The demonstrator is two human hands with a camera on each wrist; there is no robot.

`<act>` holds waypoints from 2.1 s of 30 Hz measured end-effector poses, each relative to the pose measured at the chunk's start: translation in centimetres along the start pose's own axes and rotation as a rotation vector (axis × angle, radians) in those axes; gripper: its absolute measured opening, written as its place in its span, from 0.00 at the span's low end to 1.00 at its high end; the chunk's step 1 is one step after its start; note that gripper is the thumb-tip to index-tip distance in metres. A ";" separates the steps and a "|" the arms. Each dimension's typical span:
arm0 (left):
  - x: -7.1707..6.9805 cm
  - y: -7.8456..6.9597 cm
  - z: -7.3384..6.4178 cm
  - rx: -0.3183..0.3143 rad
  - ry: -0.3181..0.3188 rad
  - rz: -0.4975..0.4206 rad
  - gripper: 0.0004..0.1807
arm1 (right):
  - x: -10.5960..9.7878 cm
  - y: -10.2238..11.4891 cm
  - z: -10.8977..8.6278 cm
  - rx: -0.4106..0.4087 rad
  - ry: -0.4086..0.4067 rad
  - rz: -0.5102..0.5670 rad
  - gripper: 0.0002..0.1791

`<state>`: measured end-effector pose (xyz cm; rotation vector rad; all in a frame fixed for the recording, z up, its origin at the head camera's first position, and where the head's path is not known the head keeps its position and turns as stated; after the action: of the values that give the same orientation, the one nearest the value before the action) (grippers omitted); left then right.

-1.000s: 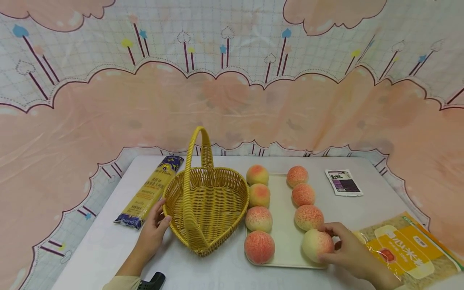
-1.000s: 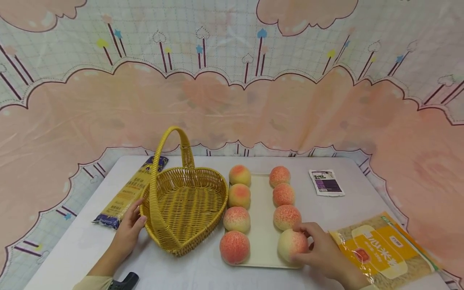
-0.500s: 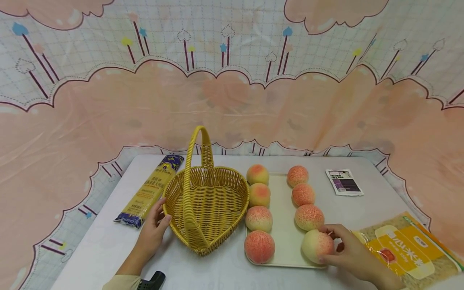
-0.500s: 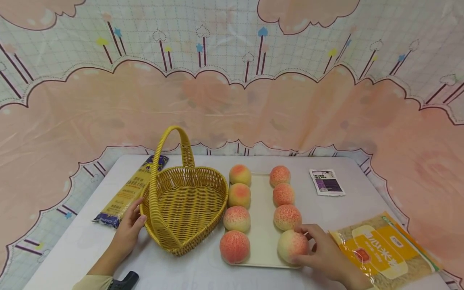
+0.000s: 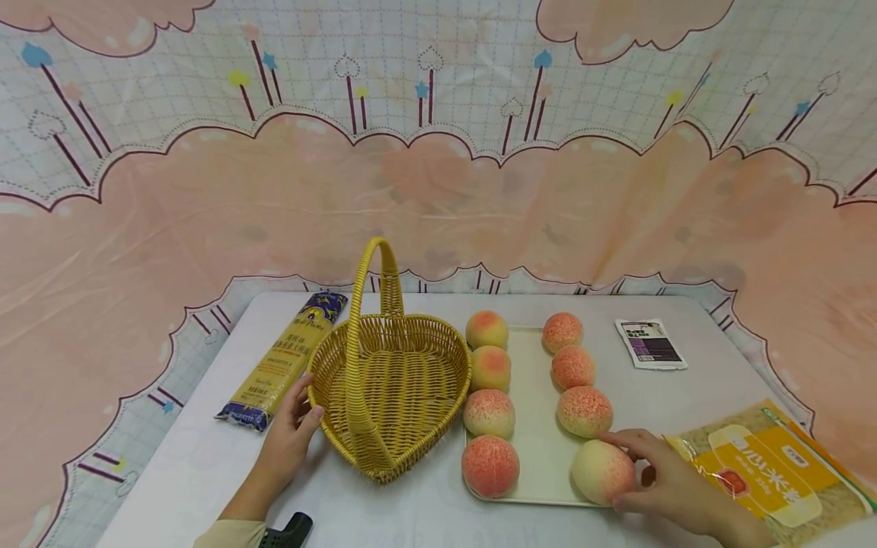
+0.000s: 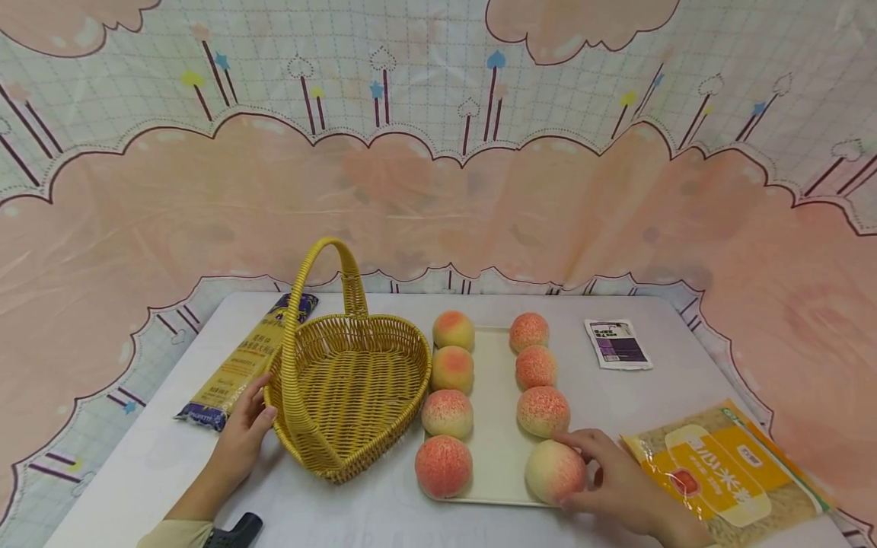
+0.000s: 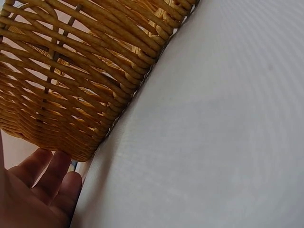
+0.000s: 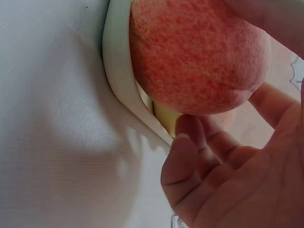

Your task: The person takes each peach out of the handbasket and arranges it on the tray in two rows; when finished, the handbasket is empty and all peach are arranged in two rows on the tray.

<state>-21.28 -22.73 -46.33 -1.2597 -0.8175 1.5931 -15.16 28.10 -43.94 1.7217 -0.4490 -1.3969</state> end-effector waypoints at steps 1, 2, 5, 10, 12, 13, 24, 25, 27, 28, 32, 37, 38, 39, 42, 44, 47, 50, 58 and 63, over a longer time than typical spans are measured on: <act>0.0 0.0 0.0 -0.001 0.002 -0.002 0.30 | 0.0 0.0 0.0 0.000 0.011 0.004 0.38; 0.0 0.0 0.0 0.000 0.004 -0.004 0.30 | 0.1 0.0 -0.1 0.001 0.018 0.009 0.38; 0.1 0.0 0.0 0.005 0.012 -0.014 0.30 | 0.1 -0.1 -0.1 0.011 0.021 0.012 0.37; 0.0 -0.1 0.0 0.008 0.006 -0.007 0.30 | 0.1 -0.2 0.0 0.086 -0.002 0.000 0.37; 0.0 -0.1 0.0 0.006 0.002 -0.002 0.30 | 0.1 -0.2 0.0 0.098 -0.023 -0.025 0.37; 0.0 -0.1 0.0 0.003 0.002 -0.002 0.30 | 0.0 -0.1 -0.1 0.097 -0.034 -0.038 0.36; 0.1 -0.5 -0.1 -0.013 0.006 0.024 0.30 | -0.6 0.0 -0.1 0.082 -0.113 -0.145 0.32; 0.1 -0.5 -0.1 -0.013 0.008 0.024 0.30 | -0.6 -0.1 -0.1 0.095 -0.107 -0.146 0.32; 0.0 -0.4 -0.1 -0.010 0.006 0.025 0.30 | -0.6 -0.3 -0.1 0.128 -0.092 -0.146 0.32; 0.0 -0.4 -0.1 -0.007 0.004 0.024 0.30 | -0.5 -0.4 -0.1 0.145 -0.086 -0.144 0.32; 0.0 -0.4 0.0 -0.005 0.003 0.025 0.30 | -0.5 -0.5 -0.3 0.165 -0.085 -0.137 0.31; 0.0 -0.2 0.0 -0.022 0.008 0.017 0.30 | -0.4 -0.3 -0.3 0.123 -0.113 -0.123 0.31; 0.0 -0.2 0.0 -0.024 0.010 0.015 0.30 | -0.4 -0.3 -0.3 0.121 -0.115 -0.114 0.31; 0.0 -0.2 0.0 -0.025 0.009 0.012 0.30 | -0.4 -0.3 -0.3 0.118 -0.117 -0.107 0.31; 0.0 -0.2 0.0 -0.025 0.012 0.010 0.30 | -0.2 -0.3 -0.1 0.130 -0.100 -0.085 0.32; 0.0 -0.3 0.0 -0.025 0.015 0.008 0.30 | -0.1 -0.3 -0.1 0.131 -0.090 -0.079 0.33; 0.1 -0.3 0.0 -0.024 0.015 0.011 0.30 | 0.1 -0.3 0.0 0.129 -0.068 -0.071 0.35; 0.0 -0.3 0.0 -0.024 0.011 0.016 0.30 | 0.3 -0.5 0.0 0.157 -0.037 -0.032 0.36; 0.0 -0.4 -0.1 -0.011 0.003 0.024 0.30 | 0.5 -1.1 -0.1 0.188 0.020 0.076 0.38; 0.1 -0.4 0.0 -0.022 0.016 0.022 0.31 | 0.3 -1.3 -0.2 0.198 -0.038 0.065 0.36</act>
<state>-21.16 -22.54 -46.02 -1.2995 -0.8153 1.5938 -15.22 28.71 -45.15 1.8230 -0.6782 -1.3784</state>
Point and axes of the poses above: each hand's wrist, its own z-axis towards the middle knuckle, its own x-axis out of the palm, y = z × x, the point moved 6 cm from there along z, towards the middle knuckle
